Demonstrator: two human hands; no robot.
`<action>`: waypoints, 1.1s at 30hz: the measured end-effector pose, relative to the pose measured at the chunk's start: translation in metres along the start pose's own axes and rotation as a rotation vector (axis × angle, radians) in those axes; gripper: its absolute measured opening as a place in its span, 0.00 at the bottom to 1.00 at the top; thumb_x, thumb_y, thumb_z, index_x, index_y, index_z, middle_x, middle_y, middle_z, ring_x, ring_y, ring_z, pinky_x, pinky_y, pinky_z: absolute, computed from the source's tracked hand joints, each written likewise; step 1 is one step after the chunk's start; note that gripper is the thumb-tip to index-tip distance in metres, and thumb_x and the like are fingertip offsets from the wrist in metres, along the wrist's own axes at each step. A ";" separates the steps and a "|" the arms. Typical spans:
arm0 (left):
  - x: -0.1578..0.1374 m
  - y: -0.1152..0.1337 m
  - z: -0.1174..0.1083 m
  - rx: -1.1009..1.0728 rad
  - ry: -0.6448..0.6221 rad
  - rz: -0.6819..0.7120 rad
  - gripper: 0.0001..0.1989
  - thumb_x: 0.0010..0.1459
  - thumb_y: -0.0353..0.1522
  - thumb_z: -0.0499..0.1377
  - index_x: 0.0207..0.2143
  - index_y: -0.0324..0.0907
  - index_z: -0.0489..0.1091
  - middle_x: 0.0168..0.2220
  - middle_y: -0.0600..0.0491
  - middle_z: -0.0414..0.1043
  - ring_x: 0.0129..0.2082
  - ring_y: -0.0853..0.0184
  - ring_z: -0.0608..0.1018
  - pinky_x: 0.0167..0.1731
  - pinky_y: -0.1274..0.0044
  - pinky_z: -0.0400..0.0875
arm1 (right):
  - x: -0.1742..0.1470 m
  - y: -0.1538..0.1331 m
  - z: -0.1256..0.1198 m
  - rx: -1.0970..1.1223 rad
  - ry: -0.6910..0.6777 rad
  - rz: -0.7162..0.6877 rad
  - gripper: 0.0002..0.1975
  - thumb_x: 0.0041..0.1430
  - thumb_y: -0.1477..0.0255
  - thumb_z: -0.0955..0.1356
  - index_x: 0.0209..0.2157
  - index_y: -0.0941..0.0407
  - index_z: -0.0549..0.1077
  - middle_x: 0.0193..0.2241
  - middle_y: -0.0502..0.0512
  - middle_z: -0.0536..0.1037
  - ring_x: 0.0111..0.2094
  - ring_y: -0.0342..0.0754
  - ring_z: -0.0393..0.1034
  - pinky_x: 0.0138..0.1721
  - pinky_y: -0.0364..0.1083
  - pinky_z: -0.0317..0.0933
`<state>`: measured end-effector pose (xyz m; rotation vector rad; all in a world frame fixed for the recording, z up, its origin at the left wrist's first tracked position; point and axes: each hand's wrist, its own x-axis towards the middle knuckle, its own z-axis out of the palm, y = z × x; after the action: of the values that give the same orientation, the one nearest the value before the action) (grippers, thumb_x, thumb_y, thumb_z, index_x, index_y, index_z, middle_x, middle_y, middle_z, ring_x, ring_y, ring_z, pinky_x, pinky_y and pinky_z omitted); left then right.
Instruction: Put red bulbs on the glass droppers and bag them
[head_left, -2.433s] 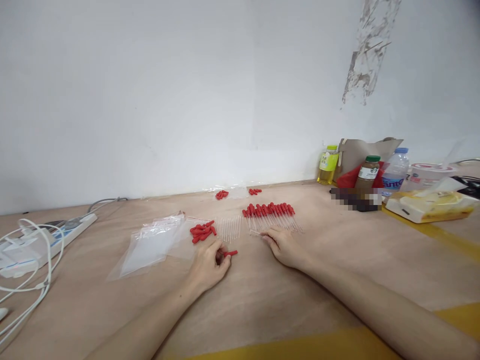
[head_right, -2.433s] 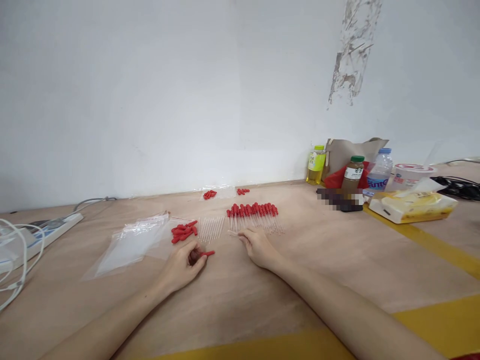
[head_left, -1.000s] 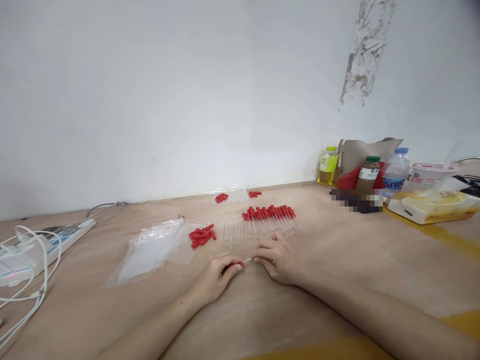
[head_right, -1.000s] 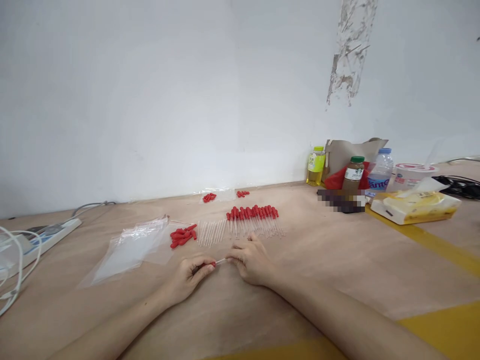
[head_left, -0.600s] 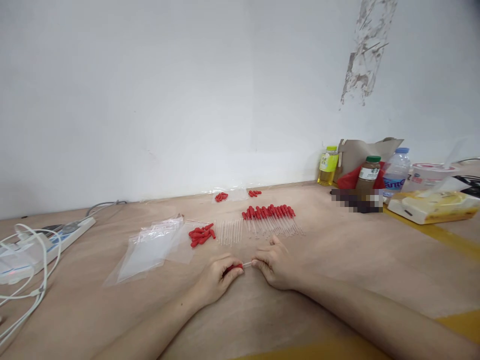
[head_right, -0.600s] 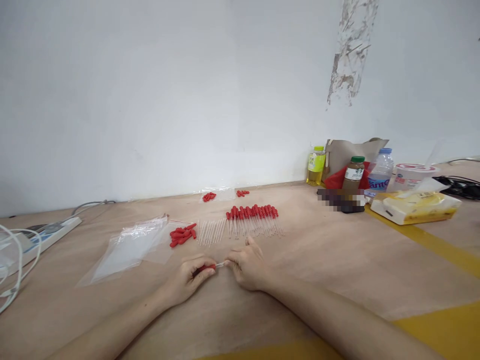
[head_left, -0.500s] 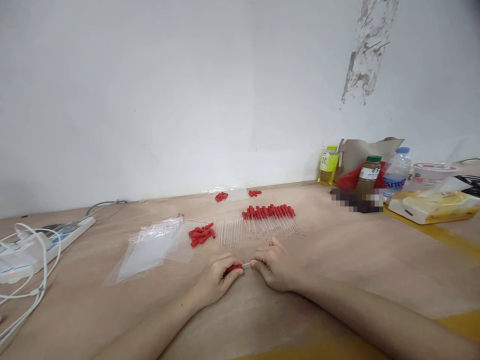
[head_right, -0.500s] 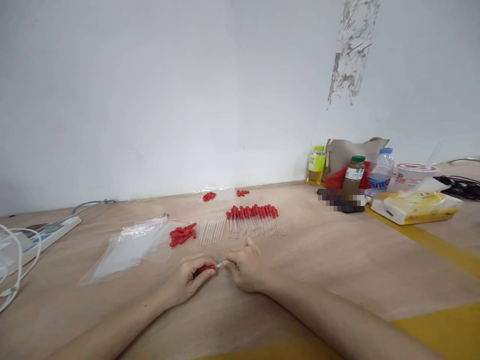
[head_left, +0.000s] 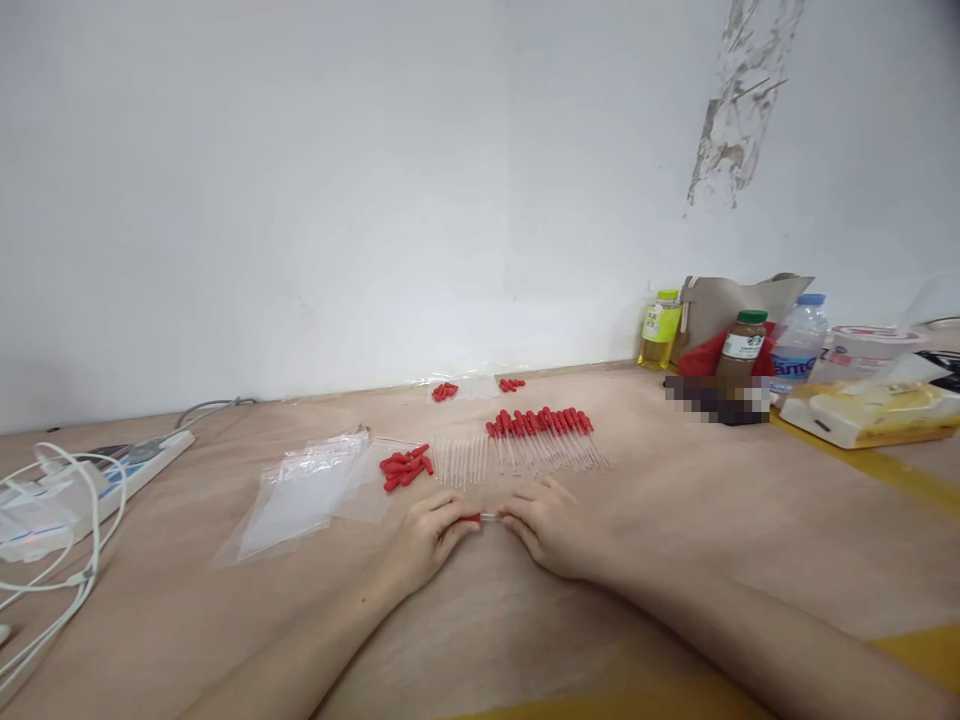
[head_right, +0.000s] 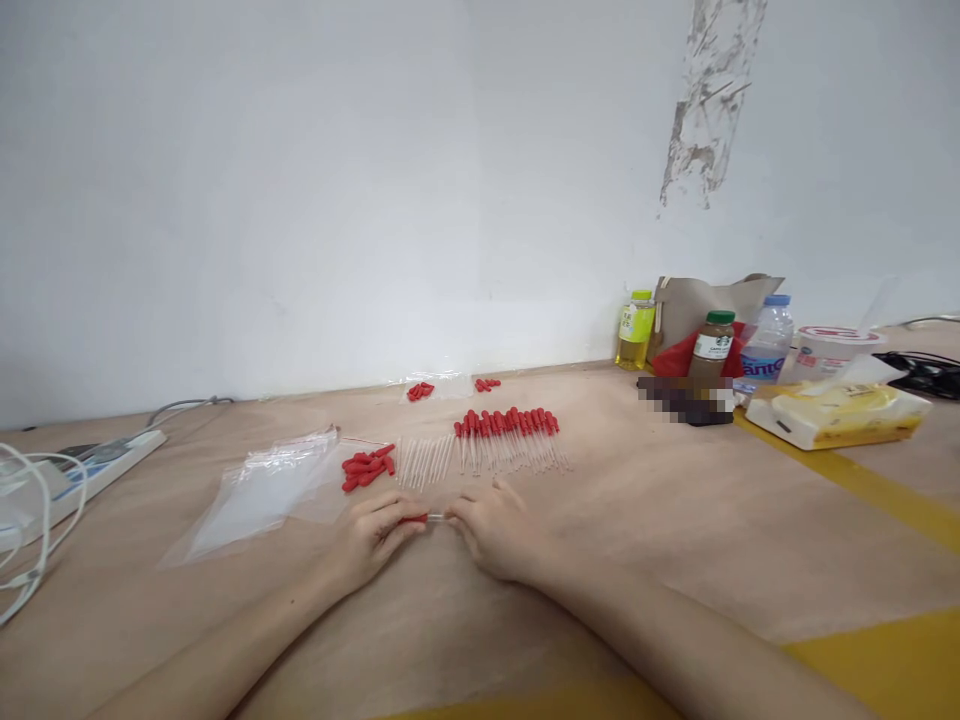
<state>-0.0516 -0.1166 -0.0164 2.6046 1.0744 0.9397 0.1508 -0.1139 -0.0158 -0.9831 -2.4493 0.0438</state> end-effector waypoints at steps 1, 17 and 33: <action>-0.001 0.001 0.000 -0.012 0.000 -0.015 0.09 0.57 0.33 0.51 0.37 0.42 0.69 0.33 0.52 0.69 0.32 0.69 0.71 0.33 0.78 0.65 | -0.002 0.000 -0.002 -0.058 -0.001 -0.008 0.11 0.58 0.73 0.58 0.31 0.56 0.71 0.30 0.54 0.73 0.34 0.46 0.64 0.37 0.46 0.50; -0.003 0.000 0.000 0.039 -0.104 -0.162 0.17 0.53 0.35 0.54 0.16 0.39 0.54 0.18 0.59 0.56 0.20 0.73 0.61 0.21 0.81 0.54 | 0.059 0.072 -0.003 0.104 0.179 0.825 0.13 0.47 0.66 0.62 0.16 0.56 0.70 0.19 0.53 0.73 0.26 0.46 0.67 0.26 0.41 0.54; -0.003 -0.001 0.000 0.037 -0.116 -0.174 0.12 0.54 0.35 0.52 0.20 0.40 0.57 0.21 0.57 0.59 0.22 0.72 0.63 0.22 0.81 0.56 | 0.074 0.044 0.018 -0.129 0.122 0.595 0.12 0.53 0.65 0.60 0.27 0.54 0.72 0.30 0.54 0.76 0.35 0.49 0.68 0.42 0.51 0.45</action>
<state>-0.0540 -0.1184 -0.0181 2.5095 1.2730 0.7285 0.1250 -0.0299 -0.0086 -1.6860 -1.9918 0.0252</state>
